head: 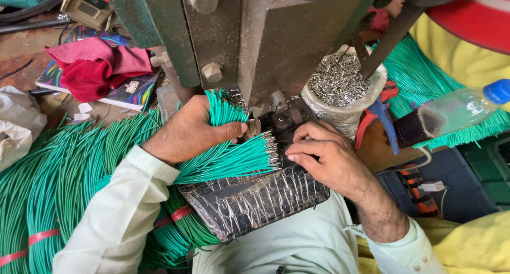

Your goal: The person sits on the floor and repeatedly inserts green insulated wires into a press machine to attach metal connectors. They hold a bundle of wires in the left hand and feed individual wires into the machine with the right hand.

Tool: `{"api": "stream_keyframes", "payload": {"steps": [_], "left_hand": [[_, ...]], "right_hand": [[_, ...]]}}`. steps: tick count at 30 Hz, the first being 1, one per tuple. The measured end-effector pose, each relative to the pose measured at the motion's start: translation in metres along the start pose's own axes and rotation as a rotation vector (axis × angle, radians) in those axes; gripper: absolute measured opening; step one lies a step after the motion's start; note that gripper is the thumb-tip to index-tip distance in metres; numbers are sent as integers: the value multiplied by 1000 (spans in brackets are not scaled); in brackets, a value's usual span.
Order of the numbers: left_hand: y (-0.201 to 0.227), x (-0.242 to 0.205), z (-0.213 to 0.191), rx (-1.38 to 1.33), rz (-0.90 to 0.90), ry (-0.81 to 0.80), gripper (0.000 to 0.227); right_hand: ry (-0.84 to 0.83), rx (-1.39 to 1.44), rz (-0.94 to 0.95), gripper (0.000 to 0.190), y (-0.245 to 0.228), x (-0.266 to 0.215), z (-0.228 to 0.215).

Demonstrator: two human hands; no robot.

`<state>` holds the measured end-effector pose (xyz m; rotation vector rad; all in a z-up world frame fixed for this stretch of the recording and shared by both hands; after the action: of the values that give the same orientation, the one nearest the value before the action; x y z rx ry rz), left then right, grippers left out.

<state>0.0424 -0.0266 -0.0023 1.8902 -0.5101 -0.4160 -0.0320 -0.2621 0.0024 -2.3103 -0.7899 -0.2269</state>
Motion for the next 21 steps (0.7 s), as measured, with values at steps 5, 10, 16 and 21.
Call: {"api": "stream_keyframes", "payload": {"steps": [5,10,16,21], "left_hand": [[2,-2,1,-17,-7,8,15],[4,-4,-3,-3,52,50,14],[4,-5,-4,41,107,82,15],[3,-5,-5,38,67,79,17]], "right_hand": [[84,339,374,10,21,5,14],[217,708,242,15,30,26,32],[266,738,242,12,40,38,48],[250,668,251,10,48,40,52]]}}
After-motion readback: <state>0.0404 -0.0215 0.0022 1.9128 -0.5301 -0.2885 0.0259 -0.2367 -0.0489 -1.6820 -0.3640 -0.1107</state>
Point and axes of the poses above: each hand's wrist, its own x-axis towards the middle knuckle, its own z-axis out of the palm, y = z × x, the point moved 5 cm from there along x, towards the middle knuckle, and after that the axes turned 3 degrees about x, right-handed, at the moved point
